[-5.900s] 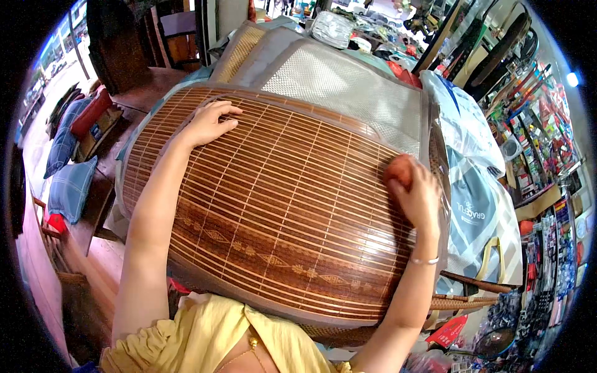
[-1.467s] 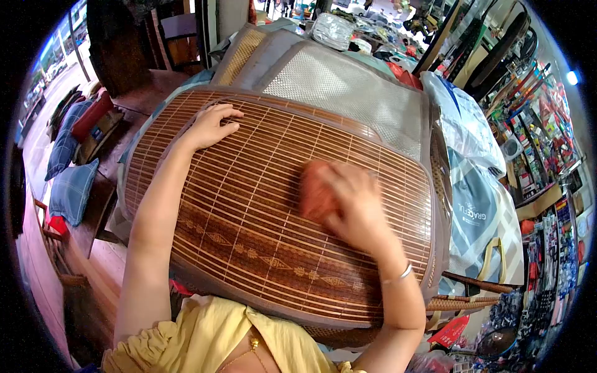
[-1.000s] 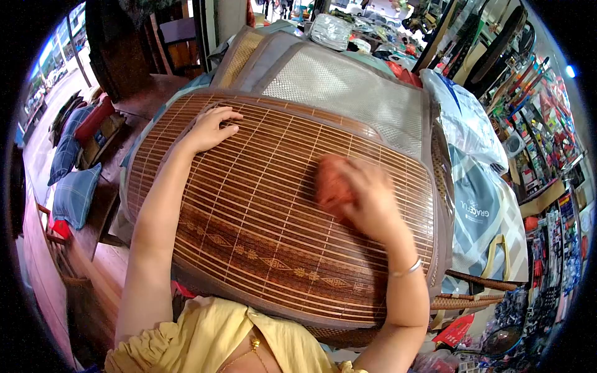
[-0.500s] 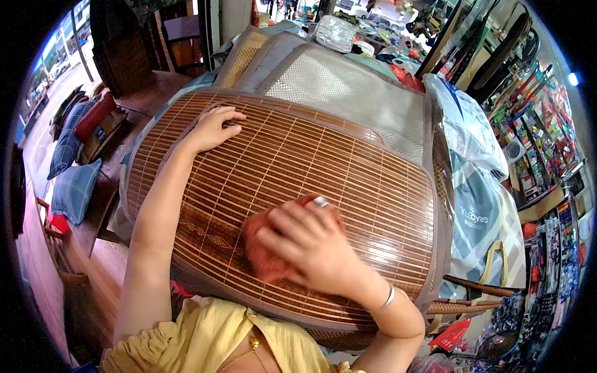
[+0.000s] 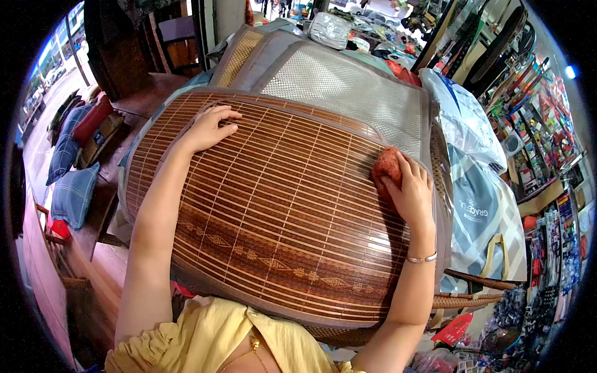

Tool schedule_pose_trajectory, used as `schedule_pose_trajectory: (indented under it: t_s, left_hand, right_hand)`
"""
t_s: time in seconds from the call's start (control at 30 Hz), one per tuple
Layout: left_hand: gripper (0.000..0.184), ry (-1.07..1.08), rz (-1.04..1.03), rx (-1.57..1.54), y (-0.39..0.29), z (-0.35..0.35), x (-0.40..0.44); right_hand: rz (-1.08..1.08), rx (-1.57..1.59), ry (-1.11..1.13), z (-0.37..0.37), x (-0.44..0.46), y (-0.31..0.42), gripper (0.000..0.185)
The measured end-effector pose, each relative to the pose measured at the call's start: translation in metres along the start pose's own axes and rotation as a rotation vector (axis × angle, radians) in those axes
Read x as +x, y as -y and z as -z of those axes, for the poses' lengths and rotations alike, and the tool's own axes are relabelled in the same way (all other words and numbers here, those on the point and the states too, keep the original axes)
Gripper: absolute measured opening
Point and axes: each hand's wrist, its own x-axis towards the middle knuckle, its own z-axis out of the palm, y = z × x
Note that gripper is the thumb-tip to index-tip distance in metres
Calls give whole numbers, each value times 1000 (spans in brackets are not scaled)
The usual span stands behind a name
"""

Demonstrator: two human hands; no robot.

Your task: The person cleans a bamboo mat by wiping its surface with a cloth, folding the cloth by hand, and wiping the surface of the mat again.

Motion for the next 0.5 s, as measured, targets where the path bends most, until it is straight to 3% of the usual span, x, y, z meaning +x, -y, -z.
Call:
schedule_pose_trajectory:
  t_s: [0.07, 0.13, 0.2, 0.37, 0.43, 0.5]
  left_hand:
    - [40, 39, 21, -4, -5, 4, 0]
    - [40, 66, 50, -7, -5, 7, 0]
    - [39, 58, -6, 13, 1, 3, 2]
    - [39, 18, -12, 9, 3, -1, 0]
    - [39, -11, -15, -8, 3, -2, 0]
    - [40, -3, -1, -23, 3, -2, 0]
  right_hand:
    - [-43, -117, -3, 2, -4, 8, 63]
    - [56, -35, 97, 7, -9, 38, 65]
    - [407, 128, 58, 0, -19, 72, 73]
    - [902, 324, 252, 26, -57, 153, 76]
    - [974, 385, 274, 28, -56, 153, 69]
    - [915, 398, 242, 25, -43, 142, 72]
